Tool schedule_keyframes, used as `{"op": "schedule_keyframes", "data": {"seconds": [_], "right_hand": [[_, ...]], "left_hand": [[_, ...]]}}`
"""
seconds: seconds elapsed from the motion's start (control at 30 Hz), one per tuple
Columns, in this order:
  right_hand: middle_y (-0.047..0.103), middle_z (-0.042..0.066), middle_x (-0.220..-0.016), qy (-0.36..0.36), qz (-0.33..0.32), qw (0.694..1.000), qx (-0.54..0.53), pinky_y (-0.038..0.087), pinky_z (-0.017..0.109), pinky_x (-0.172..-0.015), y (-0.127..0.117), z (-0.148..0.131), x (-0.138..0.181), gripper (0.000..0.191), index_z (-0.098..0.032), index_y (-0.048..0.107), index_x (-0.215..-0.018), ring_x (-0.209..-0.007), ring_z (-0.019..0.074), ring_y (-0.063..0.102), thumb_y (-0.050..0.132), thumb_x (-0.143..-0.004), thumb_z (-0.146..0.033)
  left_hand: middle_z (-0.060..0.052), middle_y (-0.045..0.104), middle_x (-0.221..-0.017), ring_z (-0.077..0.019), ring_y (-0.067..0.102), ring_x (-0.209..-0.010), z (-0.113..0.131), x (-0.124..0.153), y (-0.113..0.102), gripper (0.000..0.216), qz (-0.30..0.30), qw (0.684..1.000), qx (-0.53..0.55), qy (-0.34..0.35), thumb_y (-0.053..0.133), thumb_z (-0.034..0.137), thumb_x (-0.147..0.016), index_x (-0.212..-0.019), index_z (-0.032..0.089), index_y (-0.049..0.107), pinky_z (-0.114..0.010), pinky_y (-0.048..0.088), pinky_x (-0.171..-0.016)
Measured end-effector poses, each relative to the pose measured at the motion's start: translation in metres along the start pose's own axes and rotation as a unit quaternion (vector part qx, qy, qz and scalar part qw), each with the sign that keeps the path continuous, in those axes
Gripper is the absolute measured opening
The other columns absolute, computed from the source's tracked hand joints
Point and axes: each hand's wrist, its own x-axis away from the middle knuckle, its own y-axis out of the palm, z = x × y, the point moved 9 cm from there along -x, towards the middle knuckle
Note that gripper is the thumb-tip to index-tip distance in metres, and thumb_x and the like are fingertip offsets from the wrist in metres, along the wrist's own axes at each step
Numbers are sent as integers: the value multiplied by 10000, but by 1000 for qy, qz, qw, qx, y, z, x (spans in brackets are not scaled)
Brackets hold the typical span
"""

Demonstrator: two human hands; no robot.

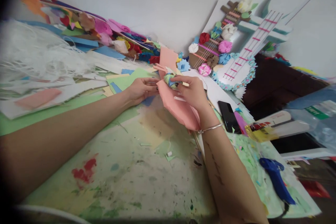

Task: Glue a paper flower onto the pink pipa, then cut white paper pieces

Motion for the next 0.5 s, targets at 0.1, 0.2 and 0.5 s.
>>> {"op": "schedule_keyframes", "data": {"seconds": [0.1, 0.2, 0.5], "right_hand": [[703, 3, -1087, -4, 10, 1000, -8, 483, 459, -967, -1, -1, 0, 349, -244, 753, -930, -1076, 249, 616, 508, -728, -97], [715, 3, -1055, -13, 10, 1000, -17, 484, 438, -964, 0, -2, 0, 355, -240, 757, -922, -1035, 231, 636, 506, -729, -79], [732, 23, -987, -47, 19, 998, 34, 494, 382, -905, -2, -1, -2, 327, -212, 755, -947, -969, 218, 657, 516, -752, -105]], "left_hand": [[-71, 685, -746, -157, 685, -719, 0, 0, 0, 225, 2, 1000, 6, 3, 700, -50, -640, -823, 64, 636, -362, 549, -849], [-66, 684, -737, -156, 685, -731, 2, 2, 0, 234, 5, 1000, 10, 8, 698, -60, -635, -818, 70, 634, -366, 542, -866], [-66, 694, -753, -155, 680, -739, 5, 3, 0, 239, -6, 1000, 3, 25, 674, -60, -643, -840, 75, 664, -386, 531, -889]]}}
